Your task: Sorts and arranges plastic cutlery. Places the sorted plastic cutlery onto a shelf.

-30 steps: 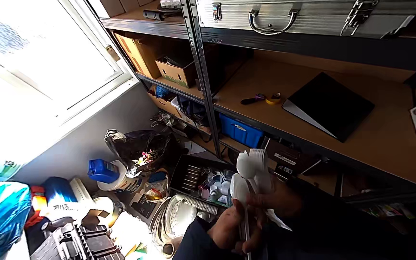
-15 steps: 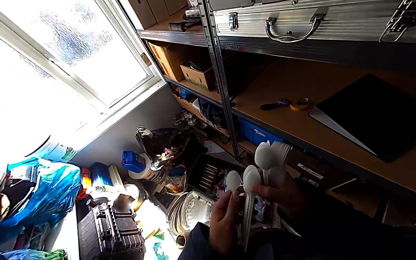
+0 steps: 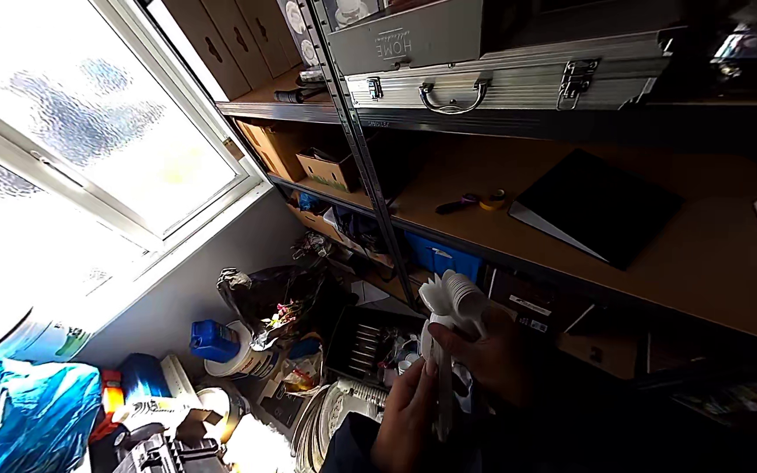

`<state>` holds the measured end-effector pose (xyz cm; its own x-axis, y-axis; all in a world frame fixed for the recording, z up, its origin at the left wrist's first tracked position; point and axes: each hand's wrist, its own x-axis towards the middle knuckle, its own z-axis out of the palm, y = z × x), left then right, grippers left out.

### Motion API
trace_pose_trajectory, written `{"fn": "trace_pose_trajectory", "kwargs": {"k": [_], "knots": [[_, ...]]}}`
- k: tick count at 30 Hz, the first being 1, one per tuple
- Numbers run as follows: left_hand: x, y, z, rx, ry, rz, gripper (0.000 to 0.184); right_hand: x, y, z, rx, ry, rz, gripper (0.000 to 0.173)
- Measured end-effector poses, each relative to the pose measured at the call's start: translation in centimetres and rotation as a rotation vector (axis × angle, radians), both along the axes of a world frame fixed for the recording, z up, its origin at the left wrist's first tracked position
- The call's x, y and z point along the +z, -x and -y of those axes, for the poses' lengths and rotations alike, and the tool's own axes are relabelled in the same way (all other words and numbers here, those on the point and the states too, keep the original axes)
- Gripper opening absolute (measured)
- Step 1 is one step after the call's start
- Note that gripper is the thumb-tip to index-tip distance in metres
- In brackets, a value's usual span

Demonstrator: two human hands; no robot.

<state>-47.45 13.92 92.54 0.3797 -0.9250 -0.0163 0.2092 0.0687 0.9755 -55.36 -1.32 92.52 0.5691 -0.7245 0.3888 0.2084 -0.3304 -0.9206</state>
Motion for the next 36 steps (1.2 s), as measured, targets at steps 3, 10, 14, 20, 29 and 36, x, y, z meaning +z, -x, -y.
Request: {"fn": "trace_pose_trajectory", "kwargs": {"k": [3,10,14,20,29,36], "knots": [[-0.6,0.7,-0.7,0.086,0.025,-0.026,0.036,0.2,0.4,-1.6,0.018,-0.025,-0.006,0.033],[-0.8,0.4,-4.2,-0.225,0.176,-0.427,0.047,0.3,2.5,-3.1,0.111,-0.297,0.194,0.034],[-0.8,0.4,-6.0,-0.298,0.204,-0.456,0.046,-0.4,3.2,-3.7,0.143,-0.111,0.235,0.038],[-0.6,1.5,-7.9,-0.263,0.228,-0.269,0.041,-0.2,3.9,-6.1,0.167,0.021,0.279,0.029],[-0.9,1.6,-8.6,-0.451,0.176,-0.365,0.050,1.7,5.5,-6.3,0.318,-0.095,0.085,0.033],[-0.5,2.1,-7.8,-0.495,0.163,-0.298,0.053,2.2,7.2,-6.2,0.263,0.044,0.174,0.032]]}}
